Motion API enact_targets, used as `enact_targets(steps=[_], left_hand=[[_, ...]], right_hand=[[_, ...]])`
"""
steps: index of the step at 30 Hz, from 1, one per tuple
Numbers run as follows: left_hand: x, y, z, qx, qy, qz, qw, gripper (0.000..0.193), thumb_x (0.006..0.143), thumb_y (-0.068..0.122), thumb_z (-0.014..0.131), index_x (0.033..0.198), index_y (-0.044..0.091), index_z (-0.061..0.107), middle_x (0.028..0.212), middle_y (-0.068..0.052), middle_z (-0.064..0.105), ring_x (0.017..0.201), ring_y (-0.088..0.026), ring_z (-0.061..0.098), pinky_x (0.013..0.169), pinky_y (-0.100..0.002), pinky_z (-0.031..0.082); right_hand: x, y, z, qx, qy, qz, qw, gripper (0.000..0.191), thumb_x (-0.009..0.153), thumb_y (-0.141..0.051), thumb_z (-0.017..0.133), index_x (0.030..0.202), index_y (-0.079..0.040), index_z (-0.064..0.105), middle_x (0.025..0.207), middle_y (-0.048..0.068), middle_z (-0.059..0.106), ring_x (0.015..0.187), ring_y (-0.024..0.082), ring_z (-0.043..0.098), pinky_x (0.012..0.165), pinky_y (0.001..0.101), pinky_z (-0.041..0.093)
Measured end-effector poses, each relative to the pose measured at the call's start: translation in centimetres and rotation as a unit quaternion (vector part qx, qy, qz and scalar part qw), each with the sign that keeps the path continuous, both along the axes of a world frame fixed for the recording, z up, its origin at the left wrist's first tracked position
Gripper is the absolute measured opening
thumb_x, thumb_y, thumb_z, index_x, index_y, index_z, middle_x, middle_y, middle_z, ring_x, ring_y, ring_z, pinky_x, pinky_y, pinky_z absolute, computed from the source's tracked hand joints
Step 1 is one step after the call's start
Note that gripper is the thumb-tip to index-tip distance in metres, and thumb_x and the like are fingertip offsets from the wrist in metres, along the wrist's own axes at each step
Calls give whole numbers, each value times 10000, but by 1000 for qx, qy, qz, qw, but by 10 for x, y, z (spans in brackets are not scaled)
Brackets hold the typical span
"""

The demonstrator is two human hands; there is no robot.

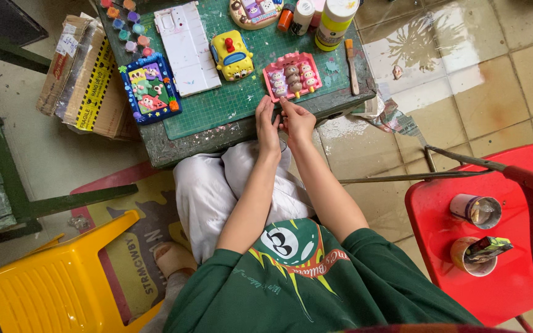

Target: The person sits on the floor at a low table and paints small plaster figurines with a paintbrush, dipping the brush in paint and coating the figurines and a pink tray-shaped piece. They turn the pieces while painting, set finished ones on the table, and reach for other items near the end.

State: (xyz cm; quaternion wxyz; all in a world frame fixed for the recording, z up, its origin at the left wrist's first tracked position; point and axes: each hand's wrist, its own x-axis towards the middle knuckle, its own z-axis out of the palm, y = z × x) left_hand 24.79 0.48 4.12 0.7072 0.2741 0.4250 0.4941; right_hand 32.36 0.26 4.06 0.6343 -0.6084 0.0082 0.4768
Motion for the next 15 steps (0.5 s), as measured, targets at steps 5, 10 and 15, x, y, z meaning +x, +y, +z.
enact_targets(steps=[5,10,15], left_hand=[[-1,0,0,9,-13,-3,1000,596,1053,394,397,1543,56,396,1619,-128,379,1543,-258,309,1238,-474,256],[-2,2,0,7,-18,-6,1000,598,1049,392,408,1549,64,379,1627,-110,368,1543,-251,308,1235,-477,263],[-1,2,2,15,-14,-5,1000,631,1044,408,433,1566,64,346,1629,-124,363,1546,-262,301,1241,-466,229]], right_hand=[[0,-2,-2,5,-19,-1,1000,213,848,-222,844,875,-34,747,681,-9,636,466,56,502,428,252,465],[16,-25,-4,44,-164,-66,983,200,924,-182,773,1043,-28,724,774,10,644,536,52,507,428,236,410],[59,-33,-6,109,-302,-22,947,347,987,-75,604,1319,-27,510,1222,52,717,809,62,558,637,219,466]])
